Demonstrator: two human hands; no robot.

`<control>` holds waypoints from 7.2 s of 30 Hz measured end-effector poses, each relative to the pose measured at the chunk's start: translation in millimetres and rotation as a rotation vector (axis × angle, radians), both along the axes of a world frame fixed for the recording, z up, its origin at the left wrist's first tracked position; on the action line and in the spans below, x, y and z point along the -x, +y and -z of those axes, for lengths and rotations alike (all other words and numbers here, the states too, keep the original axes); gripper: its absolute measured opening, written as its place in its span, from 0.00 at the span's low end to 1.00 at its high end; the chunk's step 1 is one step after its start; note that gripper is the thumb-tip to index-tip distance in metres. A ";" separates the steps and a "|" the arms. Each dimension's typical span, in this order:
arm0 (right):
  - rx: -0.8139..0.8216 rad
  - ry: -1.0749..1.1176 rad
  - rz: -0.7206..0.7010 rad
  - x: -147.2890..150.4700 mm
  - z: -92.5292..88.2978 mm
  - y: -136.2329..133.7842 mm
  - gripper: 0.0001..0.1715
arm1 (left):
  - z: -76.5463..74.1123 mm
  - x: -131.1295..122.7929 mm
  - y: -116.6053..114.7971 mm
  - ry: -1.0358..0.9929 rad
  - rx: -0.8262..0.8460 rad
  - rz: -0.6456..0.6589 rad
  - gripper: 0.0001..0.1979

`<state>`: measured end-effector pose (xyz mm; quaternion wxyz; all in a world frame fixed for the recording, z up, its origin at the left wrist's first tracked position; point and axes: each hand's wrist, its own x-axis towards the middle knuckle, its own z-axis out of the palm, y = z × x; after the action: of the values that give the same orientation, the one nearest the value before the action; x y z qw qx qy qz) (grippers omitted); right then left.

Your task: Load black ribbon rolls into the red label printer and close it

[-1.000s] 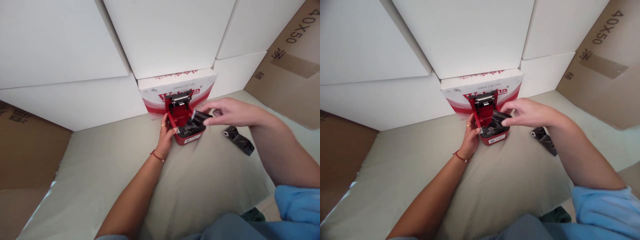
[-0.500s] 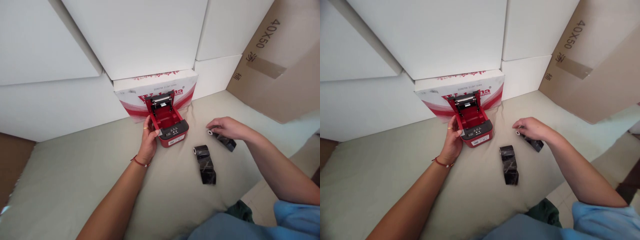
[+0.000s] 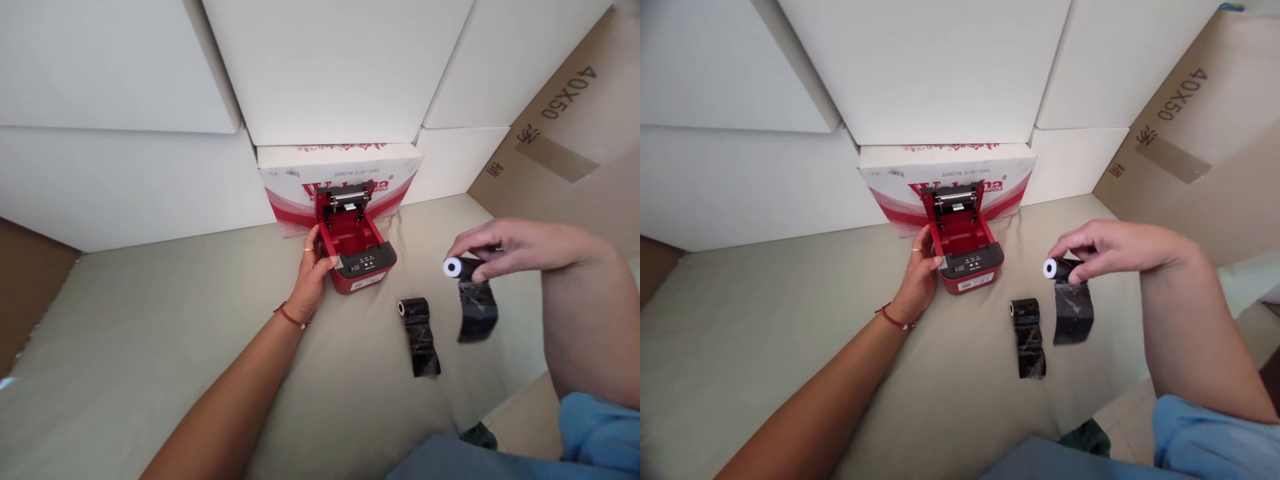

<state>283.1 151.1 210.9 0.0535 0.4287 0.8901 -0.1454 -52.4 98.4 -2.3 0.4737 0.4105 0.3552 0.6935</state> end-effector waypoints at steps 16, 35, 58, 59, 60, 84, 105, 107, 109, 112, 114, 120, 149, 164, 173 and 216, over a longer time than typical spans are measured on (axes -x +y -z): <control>-0.138 -0.195 -0.148 189.9 41.4 30.1 0.22 | -24.4 -23.0 -39.2 0.876 -0.472 -0.643 0.21; -0.369 0.719 0.314 133.6 48.4 58.1 0.31 | -31.6 -30.5 -50.1 1.169 -0.610 -0.546 0.28; 0.017 -0.075 -0.283 164.1 38.3 30.5 0.26 | -33.3 -29.0 -47.8 1.207 -0.665 -0.595 0.20; -0.002 -0.086 -0.279 165.0 38.8 29.4 0.26 | -34.0 -29.5 -47.8 1.214 -0.657 -0.598 0.20; -0.019 -0.093 -0.275 165.6 39.4 28.4 0.27 | -34.9 -30.1 -48.0 1.220 -0.649 -0.606 0.19; -0.467 0.900 0.191 134.1 66.0 57.7 0.17 | -41.5 -32.3 -51.5 1.268 -0.647 -0.638 0.18; -0.217 0.977 -0.028 107.1 88.4 32.4 0.35 | -40.9 -29.8 -53.5 1.252 -0.701 -0.645 0.15; -0.214 0.943 -0.062 100.8 95.0 25.4 0.34 | -38.3 -29.4 -53.4 1.247 -0.690 -0.631 0.18; -0.213 0.893 -0.070 96.2 102.6 18.4 0.33 | -36.4 -29.4 -53.2 1.247 -0.677 -0.621 0.21; -0.214 0.840 -0.063 92.6 111.9 8.9 0.29 | -35.5 -29.0 -52.7 1.237 -0.677 -0.598 0.21; -0.221 0.827 -0.057 92.5 115.1 4.9 0.26 | -36.1 -26.2 -51.3 1.184 -0.660 -0.571 0.22; -0.213 0.883 -0.003 97.1 120.6 0.8 0.26 | -37.4 -2.5 -37.0 0.897 -0.408 -0.511 0.19; -0.379 0.935 -0.167 77.4 133.8 -47.0 0.22 | -9.4 4.1 -14.9 0.118 0.051 0.040 0.48; -0.230 0.887 -0.141 83.3 93.3 -31.5 0.21 | 0.7 -0.6 -8.2 0.201 -0.035 0.022 0.46; -0.179 0.030 -0.128 155.6 48.3 43.7 0.19 | 5.5 -5.3 1.0 0.130 -0.042 -0.018 0.45; 0.468 0.022 -0.112 22.4 87.9 -43.5 0.21 | -10.3 -11.0 1.9 -0.042 0.048 0.041 0.49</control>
<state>260.7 107.6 123.1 0.1498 0.3531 0.8550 -0.3491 -41.4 100.3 8.0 0.5047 0.3916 0.3532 0.6835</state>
